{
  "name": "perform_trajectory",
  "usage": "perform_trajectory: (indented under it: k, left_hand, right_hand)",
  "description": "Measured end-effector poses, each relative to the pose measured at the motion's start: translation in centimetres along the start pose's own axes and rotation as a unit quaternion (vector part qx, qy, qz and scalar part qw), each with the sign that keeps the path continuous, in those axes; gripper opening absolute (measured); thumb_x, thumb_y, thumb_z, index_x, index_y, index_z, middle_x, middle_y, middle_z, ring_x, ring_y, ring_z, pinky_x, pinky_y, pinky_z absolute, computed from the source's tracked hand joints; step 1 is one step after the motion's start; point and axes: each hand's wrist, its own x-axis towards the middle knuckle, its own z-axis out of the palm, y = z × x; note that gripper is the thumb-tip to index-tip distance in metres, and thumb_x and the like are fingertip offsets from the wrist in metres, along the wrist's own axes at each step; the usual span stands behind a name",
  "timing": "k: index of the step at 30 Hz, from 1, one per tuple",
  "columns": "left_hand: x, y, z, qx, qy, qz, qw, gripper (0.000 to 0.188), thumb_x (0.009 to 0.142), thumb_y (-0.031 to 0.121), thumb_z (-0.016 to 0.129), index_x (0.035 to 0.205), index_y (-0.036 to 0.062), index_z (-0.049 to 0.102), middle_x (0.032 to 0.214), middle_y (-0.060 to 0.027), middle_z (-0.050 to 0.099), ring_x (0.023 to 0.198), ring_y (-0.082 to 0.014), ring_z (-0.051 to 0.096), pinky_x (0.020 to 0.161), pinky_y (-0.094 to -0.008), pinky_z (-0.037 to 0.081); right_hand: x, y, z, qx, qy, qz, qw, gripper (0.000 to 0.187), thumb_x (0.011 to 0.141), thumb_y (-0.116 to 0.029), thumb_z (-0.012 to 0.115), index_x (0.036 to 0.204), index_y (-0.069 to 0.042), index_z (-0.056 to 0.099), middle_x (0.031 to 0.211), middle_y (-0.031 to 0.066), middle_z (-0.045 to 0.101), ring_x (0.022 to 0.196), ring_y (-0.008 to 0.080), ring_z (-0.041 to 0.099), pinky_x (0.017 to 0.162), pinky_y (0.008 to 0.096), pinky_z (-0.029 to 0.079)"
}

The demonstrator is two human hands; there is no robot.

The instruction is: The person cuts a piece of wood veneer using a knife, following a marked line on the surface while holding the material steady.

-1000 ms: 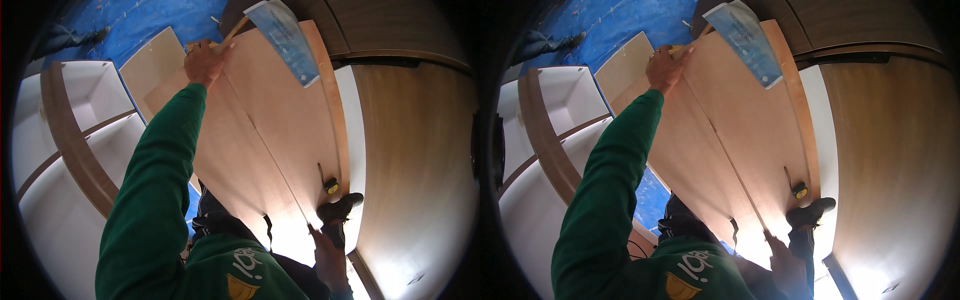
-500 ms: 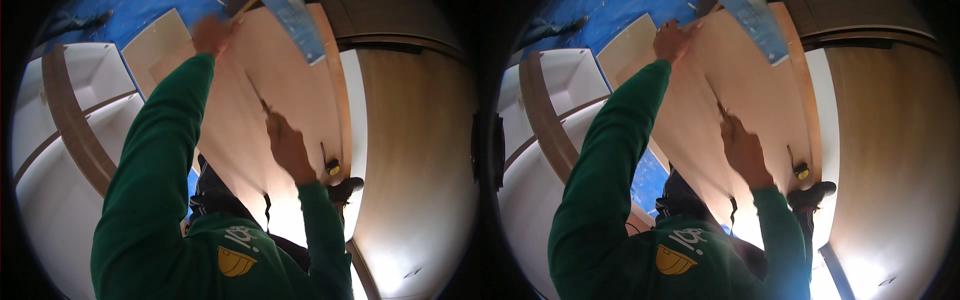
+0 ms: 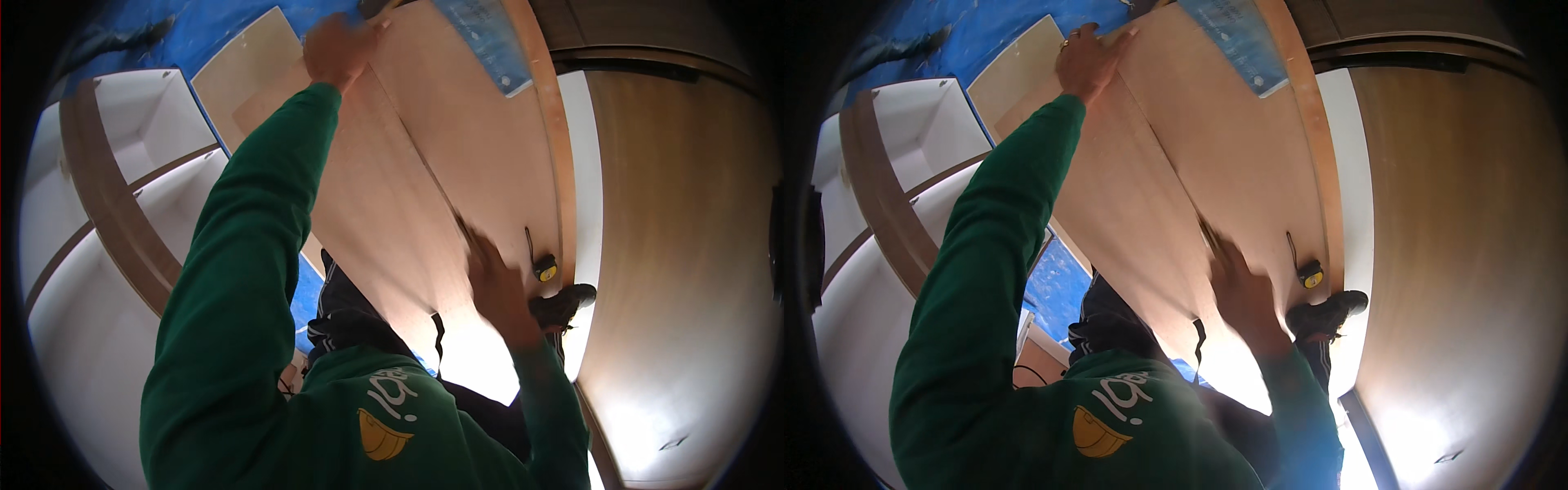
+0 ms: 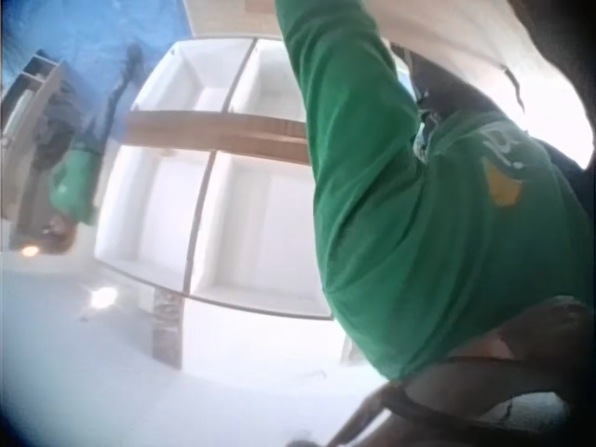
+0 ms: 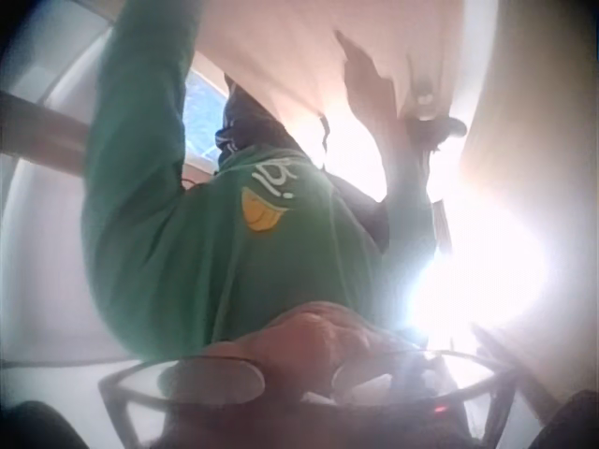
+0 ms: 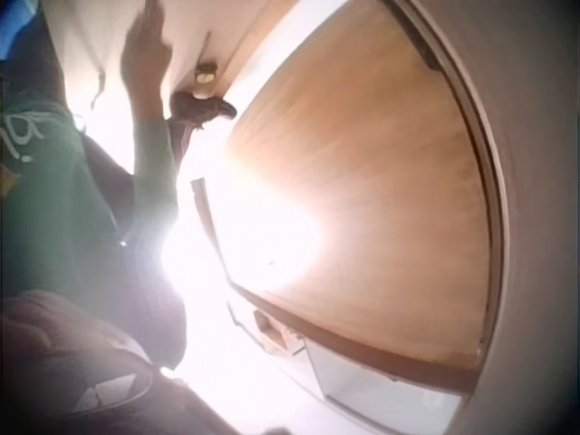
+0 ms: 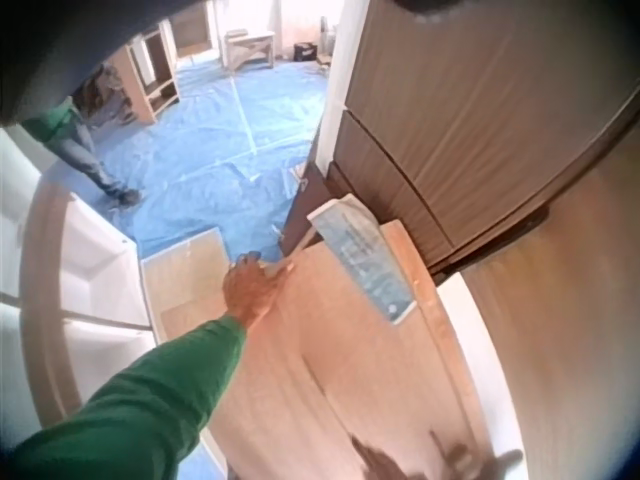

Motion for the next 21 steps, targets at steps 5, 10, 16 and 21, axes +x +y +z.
perform_trajectory:
  k: [5, 10, 16, 21]
  left_hand:
    - [-0.2, 0.5, -0.5, 0.019, -0.009, -0.003, 1.0, 0.098, 0.088, 0.085, 0.063, 0.139, 0.0019, 0.065, 0.136, -0.0232, 0.069, 0.128, -0.0433, 0.066, 0.109, -0.0522, 0.052]
    - [0.1, 0.7, -1.0, 0.023, -0.02, -0.011, 0.999, 0.098, 0.088, 0.086, 0.063, 0.139, 0.0023, 0.066, 0.137, -0.0232, 0.069, 0.129, -0.0431, 0.066, 0.11, -0.0522, 0.051]
    - [0.2, 0.4, -0.4, 0.018, -0.014, -0.01, 1.0, 0.1, 0.087, 0.086, 0.063, 0.142, 0.0031, 0.064, 0.136, -0.023, 0.07, 0.129, -0.0432, 0.066, 0.112, -0.0498, 0.05]
    - [0.1, 0.2, -0.1, 0.001, -0.017, -0.016, 1.0, 0.1, 0.087, 0.086, 0.063, 0.143, 0.0023, 0.063, 0.137, -0.0229, 0.069, 0.129, -0.0438, 0.066, 0.112, -0.0499, 0.05]
  right_hand:
    - [7.2, 1.7, 6.0, 0.117, 0.057, 0.011, 0.991, 0.038, 0.109, -0.035, 0.062, 0.138, -0.01, 0.061, 0.07, 0.027, 0.068, 0.072, 0.0537, 0.069, 0.065, 0.0617, 0.056]
    - [-6.4, 0.9, -1.4, -0.023, 0.0, -0.034, 0.999, 0.037, 0.11, -0.024, 0.06, 0.141, -0.004, 0.063, 0.113, 0.0274, 0.075, 0.085, 0.0423, 0.075, 0.068, 0.0504, 0.059]
    - [-17.1, -1.6, -8.5, 0.06, -0.046, 0.066, 0.995, 0.038, 0.107, -0.014, 0.058, 0.141, 0.003, 0.061, 0.136, 0.0189, 0.069, 0.081, 0.0353, 0.076, 0.066, 0.0457, 0.06]
    - [-0.8, -0.1, -0.3, 0.015, -0.013, 0.003, 1.0, 0.039, 0.108, -0.029, 0.062, 0.142, -0.012, 0.057, 0.09, 0.0207, 0.072, 0.072, 0.0481, 0.071, 0.065, 0.0595, 0.058]
